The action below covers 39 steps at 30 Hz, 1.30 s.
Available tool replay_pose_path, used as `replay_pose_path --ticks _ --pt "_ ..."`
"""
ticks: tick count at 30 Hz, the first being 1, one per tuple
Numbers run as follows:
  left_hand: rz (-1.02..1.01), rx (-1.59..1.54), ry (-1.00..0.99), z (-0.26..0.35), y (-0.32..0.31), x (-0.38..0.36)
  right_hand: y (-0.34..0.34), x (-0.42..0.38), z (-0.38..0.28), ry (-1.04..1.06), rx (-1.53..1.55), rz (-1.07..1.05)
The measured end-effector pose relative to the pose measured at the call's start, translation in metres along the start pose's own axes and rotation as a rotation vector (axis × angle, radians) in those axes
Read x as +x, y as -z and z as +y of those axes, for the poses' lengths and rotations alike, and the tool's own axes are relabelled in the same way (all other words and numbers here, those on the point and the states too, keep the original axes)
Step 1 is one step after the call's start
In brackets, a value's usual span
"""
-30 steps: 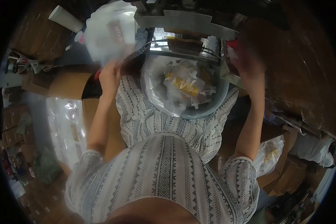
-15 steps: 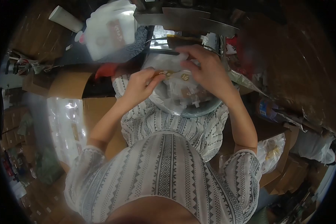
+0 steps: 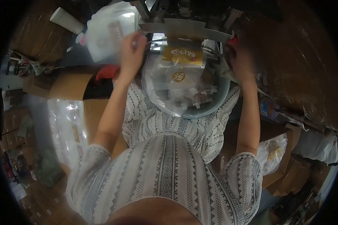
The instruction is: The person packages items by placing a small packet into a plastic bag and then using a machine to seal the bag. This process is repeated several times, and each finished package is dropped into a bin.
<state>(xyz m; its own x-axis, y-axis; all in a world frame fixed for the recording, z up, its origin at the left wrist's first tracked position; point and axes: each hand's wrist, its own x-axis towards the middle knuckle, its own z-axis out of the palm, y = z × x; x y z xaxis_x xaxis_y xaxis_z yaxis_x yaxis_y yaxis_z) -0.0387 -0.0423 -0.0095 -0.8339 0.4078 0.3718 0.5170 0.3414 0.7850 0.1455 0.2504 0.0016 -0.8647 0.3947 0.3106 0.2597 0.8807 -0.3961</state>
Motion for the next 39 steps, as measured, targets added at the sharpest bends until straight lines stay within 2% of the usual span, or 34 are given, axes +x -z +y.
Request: replay_pose_path --ticks 1,2,4,5,6,8,9,10,11,13,15,17,19,20,21,22,23,24,25,26,28,29,31,32,33,35,36,37,38,39 --pt "0.285 0.397 -0.364 -0.019 0.019 0.01 0.003 0.001 0.001 -0.033 0.053 -0.057" --pt "0.282 0.4 -0.361 -0.036 0.028 0.001 0.004 -0.001 0.003 -0.071 0.106 -0.115" --pt "0.023 0.953 -0.333 -0.057 0.039 -0.019 -0.003 -0.011 0.02 -0.017 0.044 -0.078" --pt "0.031 0.956 -0.339 -0.059 0.044 -0.023 -0.007 -0.013 0.028 0.036 -0.023 -0.031" --pt "-0.034 0.842 -0.36 -0.053 0.05 -0.031 0.004 -0.011 0.017 0.033 -0.022 -0.027" --pt "-0.114 0.722 -0.356 -0.043 0.06 -0.053 0.037 -0.012 -0.028 -0.434 0.235 -0.171" --pt "-0.078 0.627 -0.211 -0.037 0.063 -0.057 0.04 -0.015 -0.043 -0.433 0.231 -0.177" --pt "-0.037 0.531 -0.072 -0.03 0.067 -0.058 0.042 -0.017 -0.058 -0.286 0.407 -0.158" --pt "-0.037 0.531 -0.071 -0.019 0.067 -0.061 0.04 -0.019 -0.074 -0.14 0.582 -0.14" --pt "0.049 0.478 -0.176 0.009 0.06 -0.065 0.028 -0.019 -0.111 -0.062 0.595 -0.165" --pt "0.024 0.442 -0.178 0.033 0.058 -0.067 0.018 -0.017 -0.134 0.019 0.609 -0.193" --pt "-0.001 0.409 -0.175 0.048 0.056 -0.071 0.008 -0.015 -0.145 0.39 0.329 -0.036" --pt "-0.19 0.253 -0.257 0.056 0.05 -0.071 0.006 -0.015 -0.145 0.421 0.373 -0.091" --pt "-0.19 0.251 -0.26 0.054 0.044 -0.072 0.006 -0.014 -0.145 0.452 0.415 -0.146" --pt "-0.272 0.165 -0.228 0.05 0.036 -0.074 0.006 -0.014 -0.143 0.452 0.413 -0.148" --pt "-0.355 0.077 -0.194 0.047 0.028 -0.076 0.008 -0.014 -0.139 0.254 0.507 -0.26" --pt "-0.351 0.075 -0.198 0.046 0.019 -0.074 0.01 -0.011 -0.134 0.058 0.595 -0.364" --pt "-0.457 -0.064 0.005 0.046 0.01 -0.072 0.009 -0.012 -0.127 0.058 0.593 -0.363" --pt "-0.557 -0.203 0.211 0.045 0.002 -0.068 0.005 -0.013 -0.118 0.008 0.581 -0.242" --pt "-0.552 -0.204 0.207 0.042 -0.007 -0.059 0.004 -0.013 -0.11 -0.036 0.567 -0.119" --pt "-0.598 -0.456 0.467 0.036 -0.023 -0.041 0.016 -0.017 -0.097 -0.049 0.541 -0.112" --pt "-0.601 -0.458 0.469 0.037 -0.029 -0.035 0.023 -0.02 -0.091 -0.065 0.515 -0.103" --pt "-0.487 -0.831 0.791 0.047 -0.035 -0.022 0.041 -0.025 -0.087 -0.139 0.386 -0.146" --pt "-0.489 -0.833 0.79 0.046 -0.037 -0.021 0.047 -0.026 -0.083 -0.208 0.261 -0.191" --pt "-0.485 -0.836 0.784 0.044 -0.039 -0.021 0.046 -0.022 -0.066 -0.208 0.261 -0.189" --pt "-0.481 -0.837 0.788 0.041 -0.038 -0.025 0.031 -0.014 -0.02 -0.054 -0.033 0.144" --pt "-0.489 -0.83 0.754 0.04 -0.034 -0.027 0.021 -0.018 -0.005 -0.057 -0.032 0.138" --pt "-0.498 -0.825 0.714 0.038 -0.031 -0.027 0.011 -0.02 0.006 -0.138 -0.176 0.071" --pt "-0.366 -0.728 0.546 0.031 -0.025 -0.024 0.006 -0.018 0.017 -0.213 -0.319 0.01" --pt "-0.231 -0.626 0.382 0.018 -0.013 -0.022 0.007 -0.013 0.021 -0.204 -0.317 0.015"
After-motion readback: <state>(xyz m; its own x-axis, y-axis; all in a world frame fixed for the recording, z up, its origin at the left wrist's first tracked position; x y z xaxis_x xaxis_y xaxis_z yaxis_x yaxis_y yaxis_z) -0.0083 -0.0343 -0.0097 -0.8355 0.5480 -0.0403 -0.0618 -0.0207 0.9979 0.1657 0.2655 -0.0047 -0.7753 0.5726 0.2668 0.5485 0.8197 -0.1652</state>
